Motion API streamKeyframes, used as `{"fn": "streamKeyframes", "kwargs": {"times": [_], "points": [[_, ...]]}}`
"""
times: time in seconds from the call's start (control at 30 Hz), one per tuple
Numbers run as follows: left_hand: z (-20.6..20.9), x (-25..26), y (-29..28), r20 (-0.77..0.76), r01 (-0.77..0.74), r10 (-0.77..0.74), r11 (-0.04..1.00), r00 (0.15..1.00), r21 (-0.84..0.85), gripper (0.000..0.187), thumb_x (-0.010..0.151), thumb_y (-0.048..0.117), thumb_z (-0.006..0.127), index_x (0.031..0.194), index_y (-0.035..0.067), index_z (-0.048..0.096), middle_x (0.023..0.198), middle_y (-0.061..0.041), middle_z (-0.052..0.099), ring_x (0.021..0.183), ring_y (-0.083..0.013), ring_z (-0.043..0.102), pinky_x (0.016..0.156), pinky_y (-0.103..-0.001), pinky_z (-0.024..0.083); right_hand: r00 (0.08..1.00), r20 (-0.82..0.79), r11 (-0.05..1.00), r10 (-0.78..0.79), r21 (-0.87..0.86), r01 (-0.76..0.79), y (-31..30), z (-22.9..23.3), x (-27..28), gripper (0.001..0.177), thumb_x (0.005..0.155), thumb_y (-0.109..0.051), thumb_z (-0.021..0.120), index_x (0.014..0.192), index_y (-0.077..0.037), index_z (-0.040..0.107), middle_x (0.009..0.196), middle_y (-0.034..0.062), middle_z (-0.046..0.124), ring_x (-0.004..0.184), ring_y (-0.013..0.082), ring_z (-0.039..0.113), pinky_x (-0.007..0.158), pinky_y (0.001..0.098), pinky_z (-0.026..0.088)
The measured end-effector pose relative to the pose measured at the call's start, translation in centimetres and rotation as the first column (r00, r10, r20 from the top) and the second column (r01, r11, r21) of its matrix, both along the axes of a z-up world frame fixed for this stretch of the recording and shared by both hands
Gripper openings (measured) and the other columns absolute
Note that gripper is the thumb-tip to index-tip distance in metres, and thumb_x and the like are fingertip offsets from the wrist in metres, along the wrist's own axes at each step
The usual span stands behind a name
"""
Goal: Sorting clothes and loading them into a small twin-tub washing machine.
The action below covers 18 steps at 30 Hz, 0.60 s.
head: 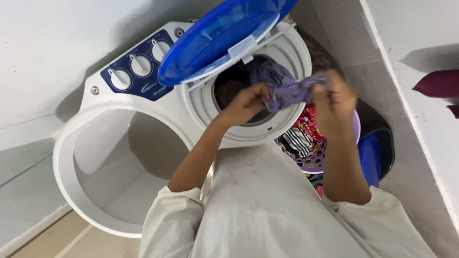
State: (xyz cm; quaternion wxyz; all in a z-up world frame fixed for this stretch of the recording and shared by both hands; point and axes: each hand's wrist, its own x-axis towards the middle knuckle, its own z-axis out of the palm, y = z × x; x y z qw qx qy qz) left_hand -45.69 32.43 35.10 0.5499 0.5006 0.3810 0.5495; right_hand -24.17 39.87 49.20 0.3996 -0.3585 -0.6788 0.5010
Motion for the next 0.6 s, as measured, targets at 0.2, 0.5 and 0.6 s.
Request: {"fn": "streamKeyframes", "kwargs": {"times": [0.2,0.5,0.6], "points": [[-6.8,0.6,-0.9,-0.315,0.104,-0.222,0.930,0.923,-0.352,0.020,0.081,0.000,0.078,0.089,0.003,0.060,0.089,-0.009,0.066,0.085,-0.0197,0.067,0.077,-0.035,0.057,0.747,0.653,0.978,0.128,0.041,-0.204,1.2,-6.6,-3.9,0.024,0.100,-0.021,0.071,0.094,0.002,0.065,0.074,0.0191,0.064,0.069,0.0325,0.059,0.063,0.0444,0.046],[-12.0,-0.7,0.0,-0.779,-0.230,-0.219,0.878,0.587,-0.420,0.018,0.084,0.014,0.080,0.094,0.001,0.072,0.096,-0.021,0.074,0.091,-0.0355,0.072,0.079,-0.042,0.058,0.276,0.927,0.926,0.255,-0.152,-0.345,3.8,-18.6,-6.1,0.011,0.088,-0.010,0.067,0.090,-0.004,0.075,0.093,0.0245,0.072,0.091,0.0430,0.071,0.078,0.0516,0.057],[-6.9,-1.7,-1.0,-0.741,-0.303,-0.064,0.886,0.669,-0.350,0.022,0.084,0.015,0.081,0.099,0.001,0.073,0.097,-0.020,0.075,0.091,-0.0333,0.073,0.081,-0.041,0.058,0.309,0.946,0.960,0.098,-0.007,-0.281,4.4,-17.4,-6.3,0.011,0.091,-0.008,0.064,0.092,-0.003,0.074,0.093,0.0261,0.072,0.091,0.0438,0.071,0.078,0.0513,0.058]]}}
